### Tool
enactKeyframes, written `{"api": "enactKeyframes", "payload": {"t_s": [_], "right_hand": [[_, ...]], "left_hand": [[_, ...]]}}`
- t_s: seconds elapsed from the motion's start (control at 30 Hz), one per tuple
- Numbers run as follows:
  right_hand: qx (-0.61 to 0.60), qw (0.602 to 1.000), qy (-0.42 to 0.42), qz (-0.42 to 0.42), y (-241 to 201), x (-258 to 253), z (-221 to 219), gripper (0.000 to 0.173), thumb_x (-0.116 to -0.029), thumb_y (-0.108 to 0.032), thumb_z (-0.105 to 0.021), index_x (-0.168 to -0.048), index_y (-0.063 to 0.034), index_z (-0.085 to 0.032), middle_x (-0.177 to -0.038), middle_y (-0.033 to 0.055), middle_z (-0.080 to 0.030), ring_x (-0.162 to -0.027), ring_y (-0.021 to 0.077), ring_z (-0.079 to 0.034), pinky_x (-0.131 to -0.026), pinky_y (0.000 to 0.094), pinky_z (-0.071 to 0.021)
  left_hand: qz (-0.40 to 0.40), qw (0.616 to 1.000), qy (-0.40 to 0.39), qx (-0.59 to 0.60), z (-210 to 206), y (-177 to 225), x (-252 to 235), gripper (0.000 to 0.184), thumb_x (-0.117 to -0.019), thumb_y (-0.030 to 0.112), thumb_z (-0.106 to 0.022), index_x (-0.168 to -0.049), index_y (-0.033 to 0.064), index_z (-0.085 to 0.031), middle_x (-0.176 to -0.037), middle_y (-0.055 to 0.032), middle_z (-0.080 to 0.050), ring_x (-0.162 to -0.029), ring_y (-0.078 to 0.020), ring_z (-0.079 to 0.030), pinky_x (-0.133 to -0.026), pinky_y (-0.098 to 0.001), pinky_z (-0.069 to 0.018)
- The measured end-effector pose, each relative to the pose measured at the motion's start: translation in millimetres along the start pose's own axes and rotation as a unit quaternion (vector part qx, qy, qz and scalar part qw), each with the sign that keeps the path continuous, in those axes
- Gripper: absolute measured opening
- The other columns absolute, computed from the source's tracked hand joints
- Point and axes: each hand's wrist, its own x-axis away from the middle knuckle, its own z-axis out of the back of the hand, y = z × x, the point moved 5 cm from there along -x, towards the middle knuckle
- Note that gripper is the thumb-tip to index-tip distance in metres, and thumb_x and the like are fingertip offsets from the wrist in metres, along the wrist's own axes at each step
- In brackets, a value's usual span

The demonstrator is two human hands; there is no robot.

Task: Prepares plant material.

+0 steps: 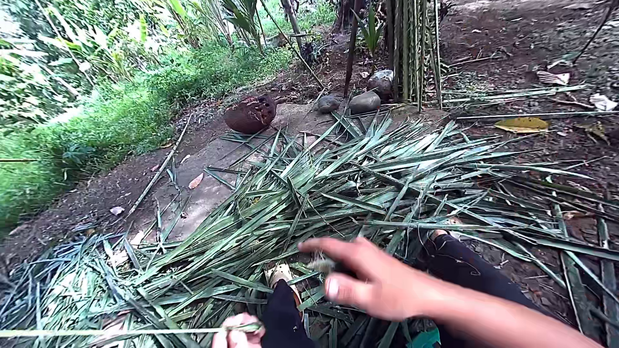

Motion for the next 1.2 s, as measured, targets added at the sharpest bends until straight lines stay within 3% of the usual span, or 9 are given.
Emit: {"api": "enactKeyframes", "payload": {"t_s": [0.1, 0.2, 0.3, 0.4, 0.53, 0.67, 0.9, 1.1, 1.2], "right_hand": [[0.055, 0.997, 0.015, 0.055, 10, 12, -51, 0.051, -0.095, -0.04, -0.07, -0.131, -0.0041, -0.064, -0.06, 0.0059, -0.056, -0.047, 0.0153, -0.049, -0.046, 0.0344, -0.0455], [0.076, 0.986, 0.099, 0.113, 16, 17, -49, 0.028, -0.0999, -0.029, -0.064, -0.11, -0.0033, -0.069, -0.061, 0.0048, -0.058, -0.048, 0.0105, -0.052, -0.046, 0.0267, -0.0452], [0.084, 0.979, 0.119, 0.146, 22, 20, -32, 0.021, -0.1005, -0.022, -0.061, -0.099, -0.0031, -0.07, -0.063, 0.0048, -0.06, -0.051, 0.0062, -0.052, -0.049, 0.0205, -0.0432], [0.051, 0.988, 0.1, 0.109, 27, 22, -23, 0.029, -0.1022, -0.027, -0.061, -0.115, -0.0009, -0.067, -0.065, 0.0039, -0.06, -0.05, 0.003, -0.049, -0.048, 0.0179, -0.0428], [-0.248, 0.961, -0.075, -0.098, 29, 29, -36, 0.055, -0.1029, -0.028, -0.038, -0.155, -0.0115, -0.031, -0.068, -0.0089, -0.046, -0.05, -0.0033, -0.038, -0.046, 0.0152, -0.0336], [-0.43, 0.885, -0.143, -0.11, 13, 32, -59, 0.042, -0.1047, -0.016, -0.033, -0.146, -0.0181, -0.035, -0.069, -0.0107, -0.045, -0.053, -0.004, -0.04, -0.047, 0.0126, -0.034], [-0.426, 0.902, -0.033, -0.066, 8, 24, -59, 0.028, -0.1078, -0.013, -0.039, -0.134, -0.0135, -0.05, -0.07, -0.0128, -0.049, -0.055, -0.0068, -0.041, -0.048, 0.0107, -0.0333], [-0.283, 0.897, 0.315, -0.127, 57, 13, 41, 0.041, -0.1071, -0.014, -0.027, -0.142, -0.0152, -0.049, -0.062, -0.0094, -0.045, -0.046, -0.0004, -0.041, -0.044, 0.0154, -0.0384], [-0.21, 0.954, 0.168, -0.134, 53, 18, 37, 0.045, -0.1046, -0.014, -0.032, -0.148, -0.0118, -0.045, -0.065, -0.0095, -0.044, -0.048, -0.0012, -0.04, -0.045, 0.0149, -0.0362]], "left_hand": [[-0.068, 0.994, -0.058, -0.059, -65, 8, 2, 0.021, -0.1035, 0.011, -0.055, -0.116, 0.0262, -0.062, -0.098, 0.0166, -0.075, -0.084, 0.0017, -0.071, -0.075, -0.0184, -0.0593], [-0.06, 0.995, -0.074, -0.042, -85, 9, 7, 0.028, -0.0984, 0.004, -0.06, -0.116, 0.0253, -0.056, -0.093, 0.0162, -0.075, -0.083, 0.002, -0.071, -0.075, -0.0184, -0.0598], [-0.04, 0.991, -0.117, -0.041, -80, 11, 6, 0.015, -0.1035, 0.023, -0.059, -0.117, 0.0243, -0.065, -0.099, 0.0063, -0.077, -0.084, -0.0067, -0.074, -0.073, -0.0233, -0.0619], [-0.082, 0.991, -0.061, -0.086, -76, 22, 5, 0.013, -0.1035, 0.017, -0.059, -0.109, 0.0216, -0.07, -0.1, 0.0087, -0.076, -0.083, -0.0037, -0.073, -0.071, -0.0193, -0.0617], [-0.155, 0.984, -0.004, -0.085, -79, 30, 5, 0.015, -0.1004, 0.006, -0.061, -0.105, 0.0194, -0.067, -0.1, 0.0089, -0.077, -0.086, -0.0037, -0.074, -0.074, -0.0198, -0.0623], [-0.164, 0.986, -0.024, -0.019, -88, 29, 11, 0.012, -0.0979, 0.012, -0.067, -0.103, 0.0223, -0.066, -0.103, 0.008, -0.076, -0.09, -0.0033, -0.073, -0.078, -0.0197, -0.0612], [-0.145, 0.989, -0.029, -0.003, -96, 24, 19, 0.012, -0.0978, 0.013, -0.068, -0.104, 0.0223, -0.071, -0.103, 0.0088, -0.076, -0.09, -0.0014, -0.072, -0.079, -0.0174, -0.0596], [-0.198, 0.977, 0.049, -0.059, -60, 24, 12, 0.012, -0.0996, 0.012, -0.065, -0.102, 0.0238, -0.066, -0.101, 0.0097, -0.076, -0.091, -0.0028, -0.072, -0.08, -0.0189, -0.0596], [-0.201, 0.974, 0.053, -0.087, -56, 16, 13, 0.013, -0.0977, 0.01, -0.068, -0.101, 0.0231, -0.067, -0.104, 0.0101, -0.077, -0.094, -0.0041, -0.073, -0.083, -0.0214, -0.0609]]}}
